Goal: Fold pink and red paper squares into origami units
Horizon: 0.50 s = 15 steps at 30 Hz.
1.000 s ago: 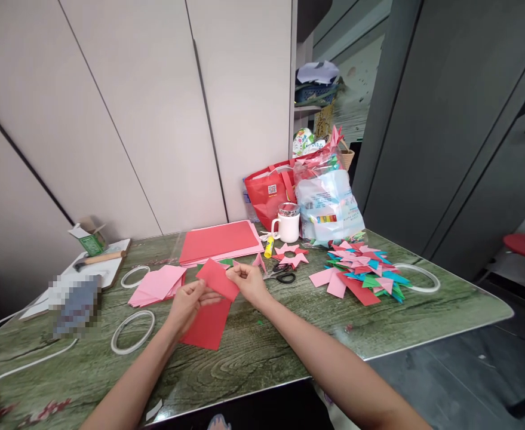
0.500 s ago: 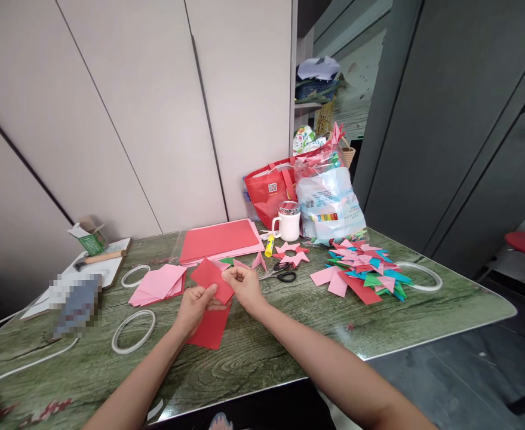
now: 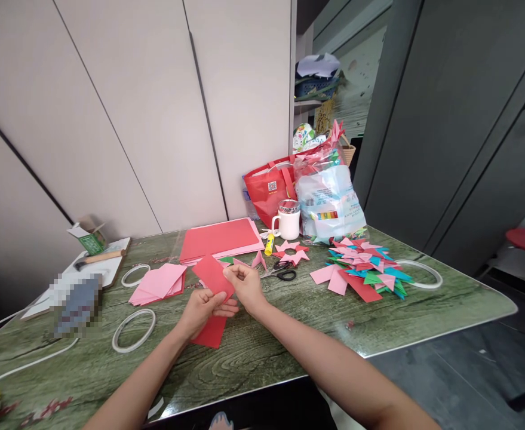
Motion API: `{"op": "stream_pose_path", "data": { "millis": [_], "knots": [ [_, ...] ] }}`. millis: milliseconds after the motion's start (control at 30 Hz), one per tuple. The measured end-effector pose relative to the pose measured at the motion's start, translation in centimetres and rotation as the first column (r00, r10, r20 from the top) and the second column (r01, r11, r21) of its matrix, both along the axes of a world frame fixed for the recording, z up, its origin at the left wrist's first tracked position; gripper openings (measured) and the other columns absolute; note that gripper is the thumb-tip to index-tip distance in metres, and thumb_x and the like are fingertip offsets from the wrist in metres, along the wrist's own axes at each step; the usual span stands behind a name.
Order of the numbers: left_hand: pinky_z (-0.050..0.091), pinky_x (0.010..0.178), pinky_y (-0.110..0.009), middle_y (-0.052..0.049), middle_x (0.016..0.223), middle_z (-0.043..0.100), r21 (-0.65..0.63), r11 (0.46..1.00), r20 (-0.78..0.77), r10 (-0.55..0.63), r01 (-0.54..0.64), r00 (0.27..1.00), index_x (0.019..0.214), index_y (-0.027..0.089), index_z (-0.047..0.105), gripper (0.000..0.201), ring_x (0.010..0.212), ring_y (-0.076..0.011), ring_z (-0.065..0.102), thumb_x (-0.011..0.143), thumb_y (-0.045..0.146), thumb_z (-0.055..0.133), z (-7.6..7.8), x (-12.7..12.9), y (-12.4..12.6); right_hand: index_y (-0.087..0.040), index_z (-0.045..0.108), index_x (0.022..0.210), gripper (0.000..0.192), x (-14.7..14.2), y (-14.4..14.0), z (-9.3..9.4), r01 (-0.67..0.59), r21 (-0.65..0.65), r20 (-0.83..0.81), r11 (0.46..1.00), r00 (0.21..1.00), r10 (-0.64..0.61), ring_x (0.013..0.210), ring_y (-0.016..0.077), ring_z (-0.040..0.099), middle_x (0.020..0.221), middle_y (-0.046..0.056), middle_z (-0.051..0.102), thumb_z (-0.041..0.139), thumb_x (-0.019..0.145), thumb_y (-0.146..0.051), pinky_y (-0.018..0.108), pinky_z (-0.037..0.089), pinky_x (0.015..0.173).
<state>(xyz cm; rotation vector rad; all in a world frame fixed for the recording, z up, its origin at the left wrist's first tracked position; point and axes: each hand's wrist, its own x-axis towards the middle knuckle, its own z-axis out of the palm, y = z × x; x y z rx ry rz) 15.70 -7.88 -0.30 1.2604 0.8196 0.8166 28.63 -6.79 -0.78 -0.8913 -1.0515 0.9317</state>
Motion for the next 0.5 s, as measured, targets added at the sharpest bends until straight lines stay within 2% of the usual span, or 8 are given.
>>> {"op": "stream_pose_path", "data": {
  "millis": [200,333,500],
  "knots": [
    [0.053,0.065,-0.039,-0.014,0.071,0.07,0.013,1.0,-0.015,-0.011,0.011,1.0,0.072,0.009,0.061,0.033,0.064,-0.0252,0.067,0.06,0.038,0.071,0.2,0.0,-0.4,-0.015,0.061,0.065,0.027,0.2,0.1,0.0,0.004,0.012,0.009,1.0,1.0,-0.004,0.059,0.0128,0.05,0.064,0.002,0.06,0.064,0.065,-0.042,0.026,0.041,0.059],
    [0.053,0.067,-0.039,-0.009,0.066,0.069,0.025,1.0,-0.005,-0.014,0.014,1.0,0.068,0.011,0.061,0.031,0.065,-0.0246,0.066,0.059,0.039,0.071,0.6,-0.4,0.0,-0.015,0.062,0.068,0.029,0.4,0.2,-0.1,-0.002,-0.003,0.004,1.0,1.0,0.002,0.06,0.0137,0.053,0.066,0.003,0.062,0.065,0.064,-0.043,0.026,0.042,0.06],
    [0.052,0.053,-0.033,-0.001,0.048,0.061,0.118,0.972,0.006,0.203,-0.202,0.979,0.052,0.014,0.055,0.034,0.052,-0.0217,0.064,0.058,0.044,0.069,1.3,-1.3,0.9,-0.015,0.062,0.068,0.029,0.7,0.3,-0.3,-0.08,0.004,0.027,0.997,0.996,0.08,0.061,0.0141,0.055,0.067,0.003,0.062,0.066,0.063,-0.044,0.027,0.044,0.061]
  ]
}}
